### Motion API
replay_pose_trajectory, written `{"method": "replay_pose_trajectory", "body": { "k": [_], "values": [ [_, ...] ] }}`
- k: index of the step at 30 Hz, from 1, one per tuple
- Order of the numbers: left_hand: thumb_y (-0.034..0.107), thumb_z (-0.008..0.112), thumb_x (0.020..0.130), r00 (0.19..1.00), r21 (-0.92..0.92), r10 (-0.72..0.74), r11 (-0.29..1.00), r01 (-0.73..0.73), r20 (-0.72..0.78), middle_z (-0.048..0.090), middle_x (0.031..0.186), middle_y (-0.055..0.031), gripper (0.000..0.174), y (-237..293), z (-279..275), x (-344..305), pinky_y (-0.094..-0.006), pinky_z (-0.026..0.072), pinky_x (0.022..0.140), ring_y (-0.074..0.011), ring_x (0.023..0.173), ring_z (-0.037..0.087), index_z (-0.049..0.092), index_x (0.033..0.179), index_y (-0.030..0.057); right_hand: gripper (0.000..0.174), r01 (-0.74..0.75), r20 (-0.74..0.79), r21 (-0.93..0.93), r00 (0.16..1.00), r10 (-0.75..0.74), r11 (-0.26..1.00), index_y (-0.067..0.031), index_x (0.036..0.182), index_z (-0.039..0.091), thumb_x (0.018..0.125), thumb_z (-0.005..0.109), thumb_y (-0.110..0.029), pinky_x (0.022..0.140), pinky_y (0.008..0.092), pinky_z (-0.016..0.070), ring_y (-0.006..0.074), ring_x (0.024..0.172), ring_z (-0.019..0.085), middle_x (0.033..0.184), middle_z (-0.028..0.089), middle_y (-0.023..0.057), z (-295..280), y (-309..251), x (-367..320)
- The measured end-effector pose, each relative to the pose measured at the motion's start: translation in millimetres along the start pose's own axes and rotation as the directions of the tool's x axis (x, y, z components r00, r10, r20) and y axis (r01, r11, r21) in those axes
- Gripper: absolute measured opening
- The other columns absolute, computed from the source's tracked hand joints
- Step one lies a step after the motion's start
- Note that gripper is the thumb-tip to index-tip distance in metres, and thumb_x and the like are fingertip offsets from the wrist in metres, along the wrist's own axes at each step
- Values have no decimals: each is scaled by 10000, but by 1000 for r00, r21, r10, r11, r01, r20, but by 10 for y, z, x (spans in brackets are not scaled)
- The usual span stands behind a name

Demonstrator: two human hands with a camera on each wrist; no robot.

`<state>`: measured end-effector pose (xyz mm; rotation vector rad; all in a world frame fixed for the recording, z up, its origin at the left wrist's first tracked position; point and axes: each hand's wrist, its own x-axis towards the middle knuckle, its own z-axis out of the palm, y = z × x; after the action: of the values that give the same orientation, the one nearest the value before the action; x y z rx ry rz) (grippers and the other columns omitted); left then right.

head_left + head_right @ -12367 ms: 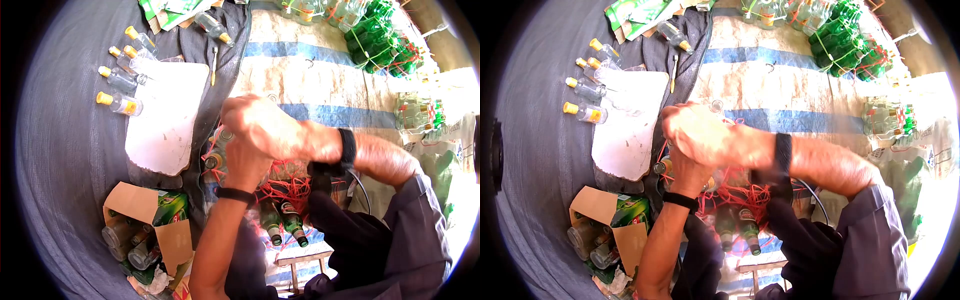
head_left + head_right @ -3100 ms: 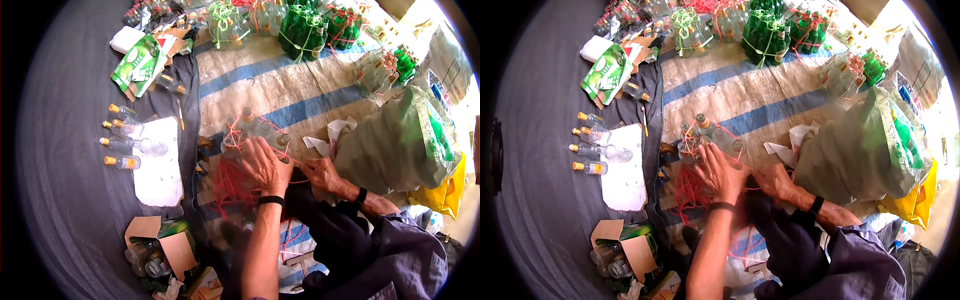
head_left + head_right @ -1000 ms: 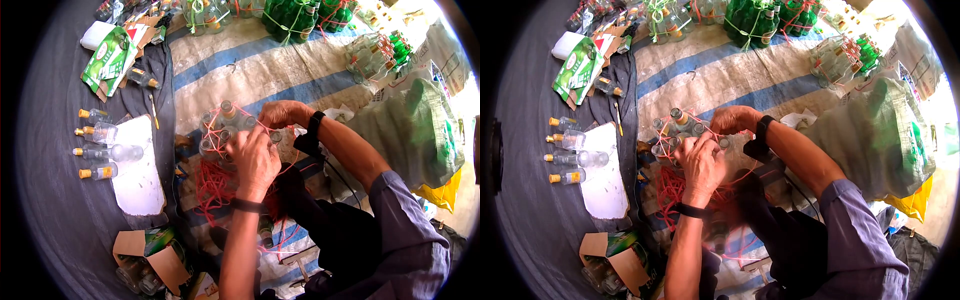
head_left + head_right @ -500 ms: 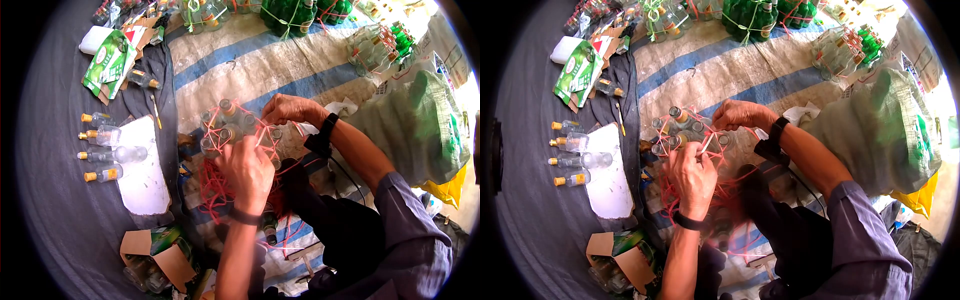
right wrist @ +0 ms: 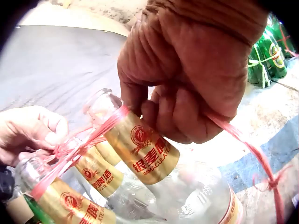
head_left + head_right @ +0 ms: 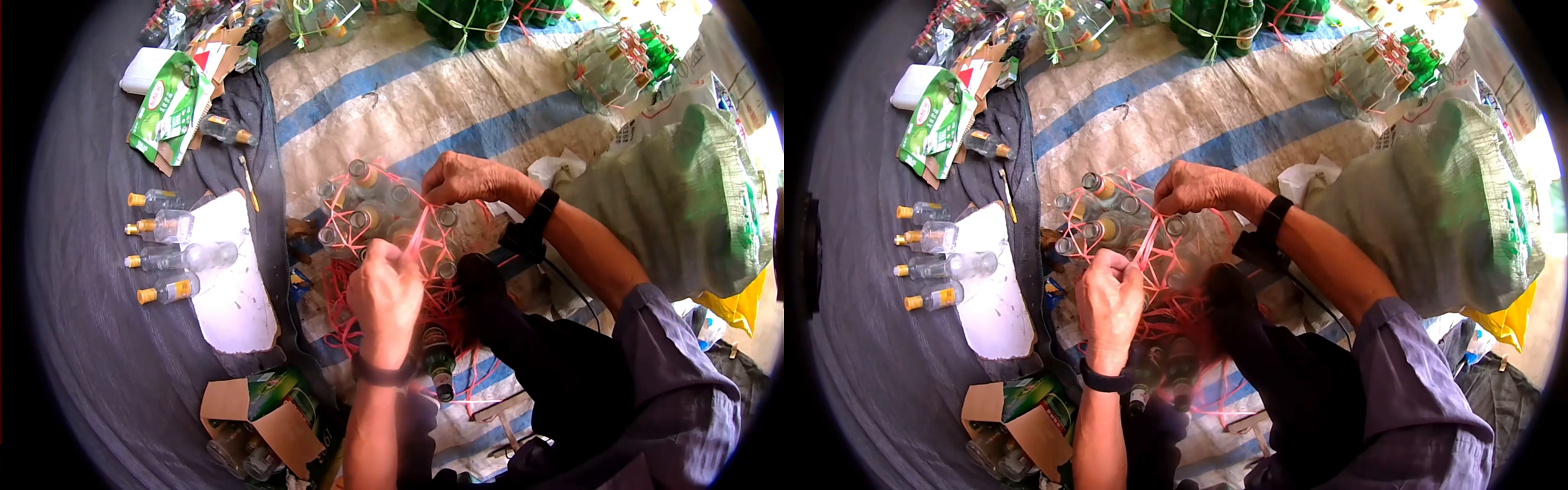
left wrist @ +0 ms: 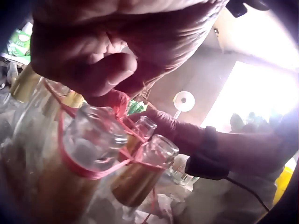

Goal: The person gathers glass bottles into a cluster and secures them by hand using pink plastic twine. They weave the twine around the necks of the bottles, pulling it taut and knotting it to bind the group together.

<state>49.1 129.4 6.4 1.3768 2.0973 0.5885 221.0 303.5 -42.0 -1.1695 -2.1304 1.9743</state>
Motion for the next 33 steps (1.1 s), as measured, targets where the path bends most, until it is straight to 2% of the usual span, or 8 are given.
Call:
{"method": "replay_pose_trajectory", "body": {
  "k": [4, 6, 14, 16, 22, 24, 28, 33],
  "values": [
    [82, 644, 874, 998, -117, 63, 991, -65, -18, 683, 779, -219, 72, -53, -72, 55, -546, 501, 709, -449, 790, 678, 598, 905, 35, 211, 3, -27, 14, 1000, -3, 1000, -5, 846, 745, 840, 658, -197, 542, 283, 401, 67, 602, 504, 635, 588, -11, 30, -41, -69],
    [40, 602, 874, 983, 108, 158, 983, -149, -90, 676, 786, -228, 56, -3, -32, 51, -551, 504, 705, -453, 791, 675, 582, 916, 9, 212, 20, -50, 18, 999, -19, 1000, 0, 841, 739, 839, 660, -198, 544, 285, 400, 68, 600, 502, 634, 587, -11, 48, 9, -69],
    [-40, 571, 822, 945, 232, 259, 949, -211, -200, 652, 756, -253, 67, 44, 71, 56, -540, 499, 648, -459, 735, 652, 615, 856, -4, 222, 152, -292, 19, 946, -140, 988, 5, 848, 738, 861, 699, -213, 506, 291, 370, 74, 568, 482, 637, 580, -21, 203, 194, -131],
    [-22, 583, 813, 931, 269, 295, 934, -234, -216, 646, 752, -212, 102, 25, 125, 29, -524, 508, 617, -440, 704, 648, 642, 887, 15, 243, -134, -340, 329, 907, 249, 935, 12, 873, 747, 876, 757, -231, 454, 288, 330, 73, 520, 456, 638, 576, -21, 277, 253, -140],
    [35, 604, 840, 894, 364, 379, 889, -279, -239, 613, 806, -186, 132, -39, 161, -58, -525, 507, 611, -422, 706, 637, 667, 954, 46, 282, -6, -503, 493, 814, 291, 870, 57, 887, 734, 877, 789, -219, 409, 284, 268, 71, 458, 404, 605, 546, -8, 546, 405, -130],
    [61, 607, 866, 925, 406, 322, 887, -220, -203, 642, 865, -199, 179, -38, 69, -130, -529, 522, 646, -424, 756, 658, 702, 1017, 67, 359, 3, -632, 338, 742, 225, 941, 75, 815, 736, 827, 792, -280, 539, 382, 462, 173, 564, 560, 658, 670, 87, 552, 503, -122],
    [134, 630, 913, 974, 289, 221, 937, -199, -47, 701, 967, -211, 254, -102, -355, -202, -524, 549, 733, -430, 894, 683, 727, 1143, 85, 425, -92, -720, -88, 694, 1, 992, 89, 776, 716, 816, 779, -329, 604, 447, 507, 285, 602, 666, 663, 651, 264, 494, 566, -251],
    [143, 712, 872, 939, 200, 343, 919, -339, 16, 720, 986, -221, 236, 114, -1230, -580, -477, 561, 828, -417, 939, 690, 740, 1084, 44, 374, -67, -625, -386, 753, -207, 920, 19, 843, 769, 877, 740, -352, 651, 437, 562, 282, 627, 704, 726, 710, 218, 476, 908, -266]
  ]
}}
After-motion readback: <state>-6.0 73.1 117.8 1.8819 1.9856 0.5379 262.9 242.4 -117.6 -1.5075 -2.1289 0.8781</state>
